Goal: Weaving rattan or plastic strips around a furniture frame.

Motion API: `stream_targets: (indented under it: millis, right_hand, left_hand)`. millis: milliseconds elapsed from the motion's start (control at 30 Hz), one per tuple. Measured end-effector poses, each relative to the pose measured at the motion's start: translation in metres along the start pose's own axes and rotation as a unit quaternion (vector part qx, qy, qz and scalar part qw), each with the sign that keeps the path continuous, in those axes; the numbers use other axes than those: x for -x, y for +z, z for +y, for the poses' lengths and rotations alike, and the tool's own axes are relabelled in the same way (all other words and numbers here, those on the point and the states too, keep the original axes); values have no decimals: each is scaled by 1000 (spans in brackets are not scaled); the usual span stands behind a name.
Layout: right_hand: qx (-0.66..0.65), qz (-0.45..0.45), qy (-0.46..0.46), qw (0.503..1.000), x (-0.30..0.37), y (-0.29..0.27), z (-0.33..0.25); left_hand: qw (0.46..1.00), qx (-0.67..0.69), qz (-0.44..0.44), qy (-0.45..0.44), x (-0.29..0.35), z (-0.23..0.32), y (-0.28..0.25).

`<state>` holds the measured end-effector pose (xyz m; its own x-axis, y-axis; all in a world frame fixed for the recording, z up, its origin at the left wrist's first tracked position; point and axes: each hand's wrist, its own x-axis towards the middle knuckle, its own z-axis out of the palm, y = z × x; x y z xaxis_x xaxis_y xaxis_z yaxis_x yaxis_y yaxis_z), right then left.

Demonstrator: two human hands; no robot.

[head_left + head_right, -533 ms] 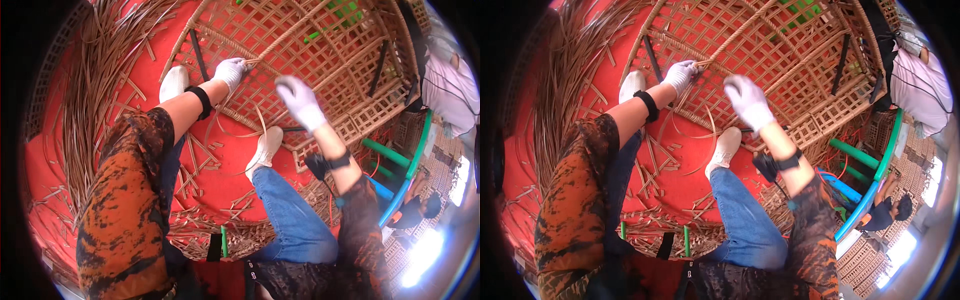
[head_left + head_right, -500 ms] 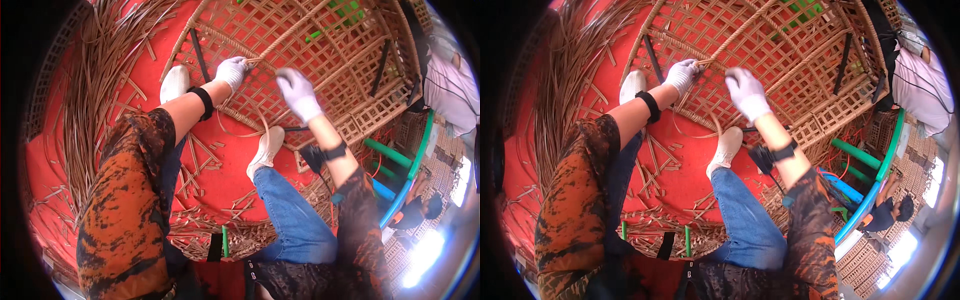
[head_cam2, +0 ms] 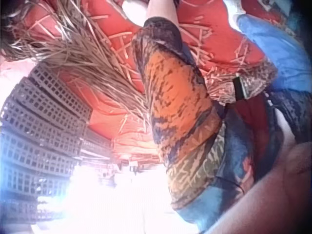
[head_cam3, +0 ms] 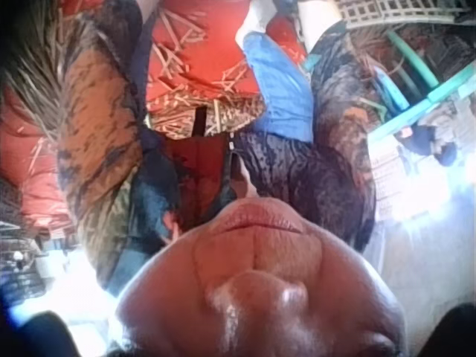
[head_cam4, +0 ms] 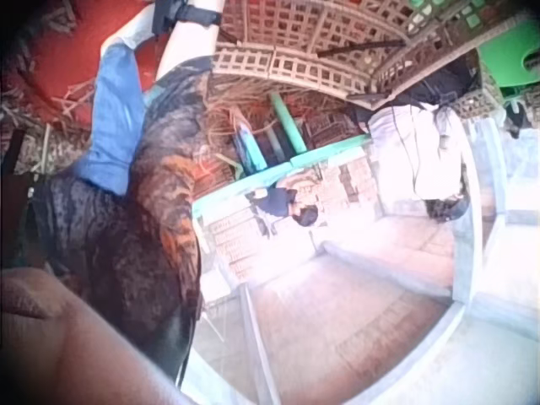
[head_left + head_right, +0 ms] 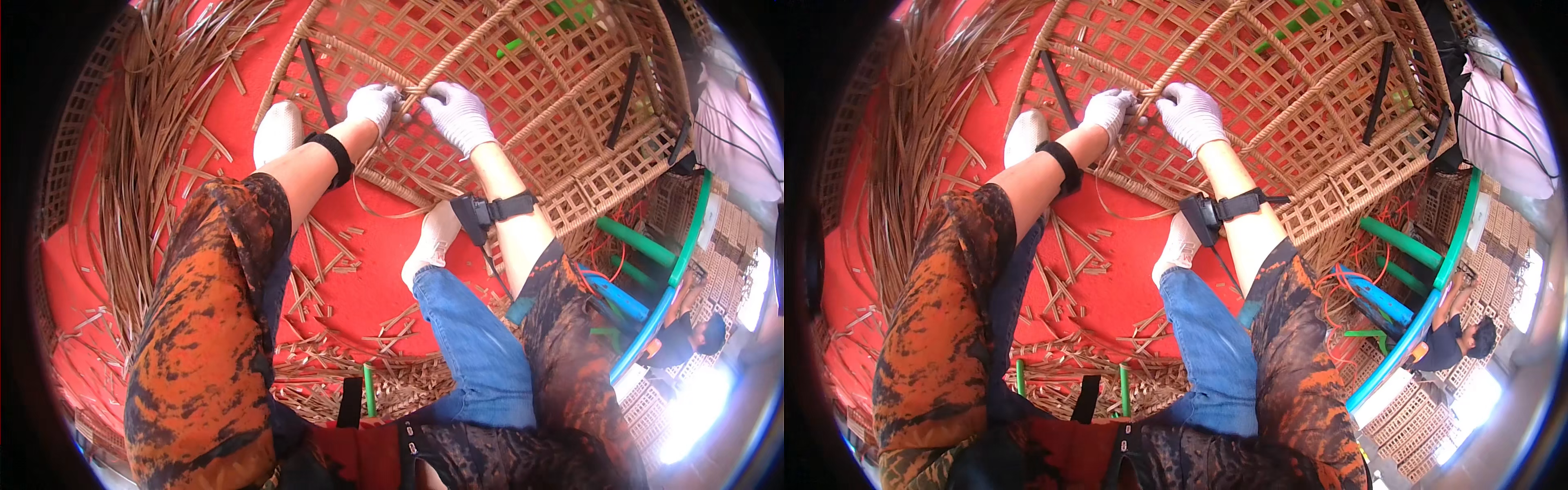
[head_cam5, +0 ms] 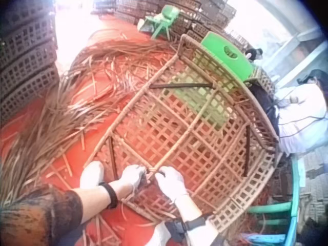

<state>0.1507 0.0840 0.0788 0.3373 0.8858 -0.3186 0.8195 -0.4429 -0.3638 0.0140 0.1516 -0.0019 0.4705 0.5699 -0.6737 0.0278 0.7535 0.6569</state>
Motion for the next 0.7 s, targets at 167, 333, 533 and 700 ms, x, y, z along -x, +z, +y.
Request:
stream_targets:
  millis: [167, 333, 533, 700]
  right_hand:
    - [-12, 46, -91, 995, -8, -37, 41]
    - [-263, -258, 49, 928, -25, -14, -12]
    - [-104, -333, 25, 937, -49, -39, 7]
    - [1, -314, 41, 948, -46, -30, -9]
  left_hand:
    - [955, -220, -200, -11, -10, 27, 26]
    - [959, -193, -117, -170, -34, -1, -49]
    - [947, -177, -115, -242, -47, 2, 12]
    - [952, -171, -75, -244, -40, 0, -2]
